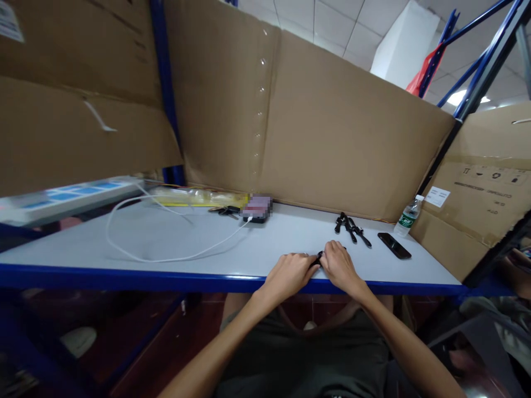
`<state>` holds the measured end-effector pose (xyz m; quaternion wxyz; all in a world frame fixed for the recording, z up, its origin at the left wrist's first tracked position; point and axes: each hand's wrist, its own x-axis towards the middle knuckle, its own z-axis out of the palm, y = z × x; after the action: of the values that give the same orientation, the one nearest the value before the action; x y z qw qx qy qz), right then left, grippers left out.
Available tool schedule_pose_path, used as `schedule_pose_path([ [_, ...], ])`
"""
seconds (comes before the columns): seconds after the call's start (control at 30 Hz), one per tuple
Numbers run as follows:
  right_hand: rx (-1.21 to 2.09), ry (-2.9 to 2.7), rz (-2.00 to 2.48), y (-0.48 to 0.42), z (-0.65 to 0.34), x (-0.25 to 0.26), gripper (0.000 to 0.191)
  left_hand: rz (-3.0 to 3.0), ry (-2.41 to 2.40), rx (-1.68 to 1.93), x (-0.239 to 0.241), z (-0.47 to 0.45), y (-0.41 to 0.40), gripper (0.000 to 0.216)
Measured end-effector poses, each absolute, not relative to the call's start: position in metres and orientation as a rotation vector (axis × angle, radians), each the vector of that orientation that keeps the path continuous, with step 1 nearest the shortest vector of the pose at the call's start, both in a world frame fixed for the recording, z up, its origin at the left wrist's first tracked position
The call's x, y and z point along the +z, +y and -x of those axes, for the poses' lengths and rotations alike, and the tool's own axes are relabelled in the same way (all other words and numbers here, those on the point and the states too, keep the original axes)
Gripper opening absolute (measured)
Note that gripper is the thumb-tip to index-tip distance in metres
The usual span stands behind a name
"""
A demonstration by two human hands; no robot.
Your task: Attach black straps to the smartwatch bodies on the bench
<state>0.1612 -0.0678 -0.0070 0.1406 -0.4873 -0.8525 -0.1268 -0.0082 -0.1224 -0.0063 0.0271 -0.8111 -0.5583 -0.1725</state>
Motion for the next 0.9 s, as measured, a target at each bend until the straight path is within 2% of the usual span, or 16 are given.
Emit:
schedule_pose_path([
  [0.43,-0.435,-2.441,1.156,-0.079,-0.164,-0.005,0.015,2.524,-1.734,-0.548,-0.011,0.011,-0.118,0.037],
  [0.63,-0.45,-2.342,1.241,-0.082,-0.162,-0.004,0.011,2.537,-1.75,-0.56,-0.01,0.011,-0.118,0.036],
  [0.9,-0.464,-2.467,1.041,-0.078,-0.167,-0.008,0.019,2.538,-1.742,-0.529,-0.012,0.012,-0.117,0.036],
])
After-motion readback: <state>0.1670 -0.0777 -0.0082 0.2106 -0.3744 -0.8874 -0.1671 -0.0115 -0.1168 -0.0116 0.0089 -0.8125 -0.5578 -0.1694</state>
